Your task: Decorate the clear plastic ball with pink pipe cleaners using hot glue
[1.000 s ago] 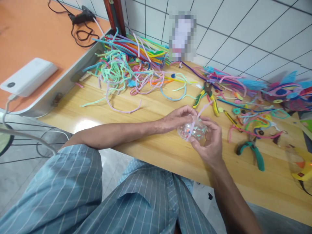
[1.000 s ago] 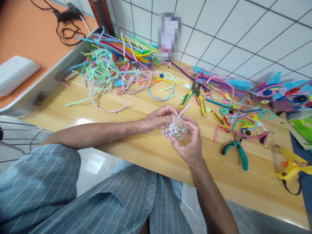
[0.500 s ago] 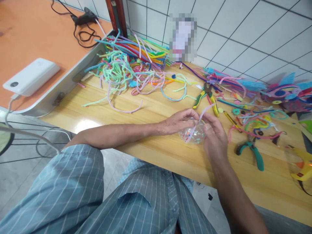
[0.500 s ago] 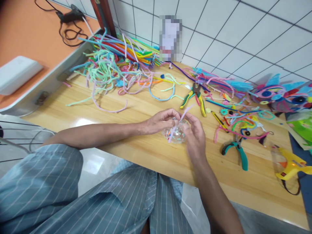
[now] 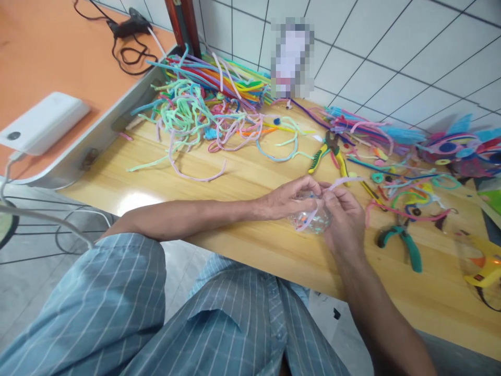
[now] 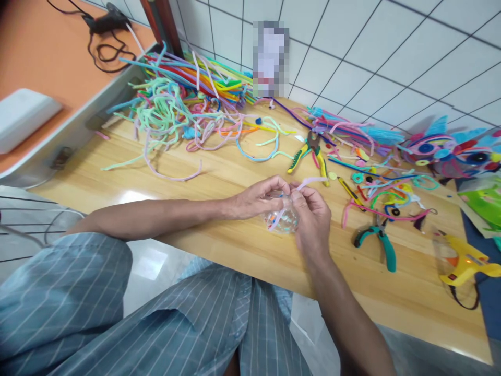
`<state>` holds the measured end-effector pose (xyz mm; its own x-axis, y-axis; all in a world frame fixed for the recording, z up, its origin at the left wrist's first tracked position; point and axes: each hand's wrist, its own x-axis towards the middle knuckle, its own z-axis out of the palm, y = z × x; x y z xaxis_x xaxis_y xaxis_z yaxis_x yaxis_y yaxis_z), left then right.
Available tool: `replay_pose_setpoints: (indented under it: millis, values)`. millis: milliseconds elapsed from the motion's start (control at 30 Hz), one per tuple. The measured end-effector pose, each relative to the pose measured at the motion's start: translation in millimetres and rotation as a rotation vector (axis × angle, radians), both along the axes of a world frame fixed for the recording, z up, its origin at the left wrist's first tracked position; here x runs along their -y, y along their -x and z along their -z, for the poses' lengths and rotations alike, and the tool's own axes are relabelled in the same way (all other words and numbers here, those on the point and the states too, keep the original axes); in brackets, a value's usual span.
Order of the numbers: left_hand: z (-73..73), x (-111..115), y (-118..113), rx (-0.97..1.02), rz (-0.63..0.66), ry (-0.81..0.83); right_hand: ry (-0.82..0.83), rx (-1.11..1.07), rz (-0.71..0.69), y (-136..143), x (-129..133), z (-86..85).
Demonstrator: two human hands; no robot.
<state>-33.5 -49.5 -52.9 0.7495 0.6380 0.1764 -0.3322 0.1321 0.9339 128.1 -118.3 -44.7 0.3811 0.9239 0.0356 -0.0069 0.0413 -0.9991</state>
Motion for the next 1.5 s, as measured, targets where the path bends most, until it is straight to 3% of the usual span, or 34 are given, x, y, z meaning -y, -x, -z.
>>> replay_pose_setpoints:
  millis: [200,400,533,767,1167,1500]
  values:
    - [-1.3,3,1,-0.067,-0.033,-0.041,-0.035,0.133,0.005,-2,-1,-3.0]
    - [2.0,11,4,-0.139,-0.158,-0.336,-0.066,0.109,0.120,-4,1,3.6]
    - [7.1,14,4,-0.133,-0.142,-0.414,-0.091,0.092,0.157,-4,2,4.2]
    - [6.7,13,5,-0.136,-0.142,-0.469,-0.185,0.140,0.120,-7,3,-3.6]
    - [4.3,12,8,-0.139,-0.097,-0.588,-0.132,0.116,0.060,-10,4,-0.6]
    - [4.0,14,7,-0.161,-0.079,-0.565,-0.204,0.081,0.044,-9,4,-3.8]
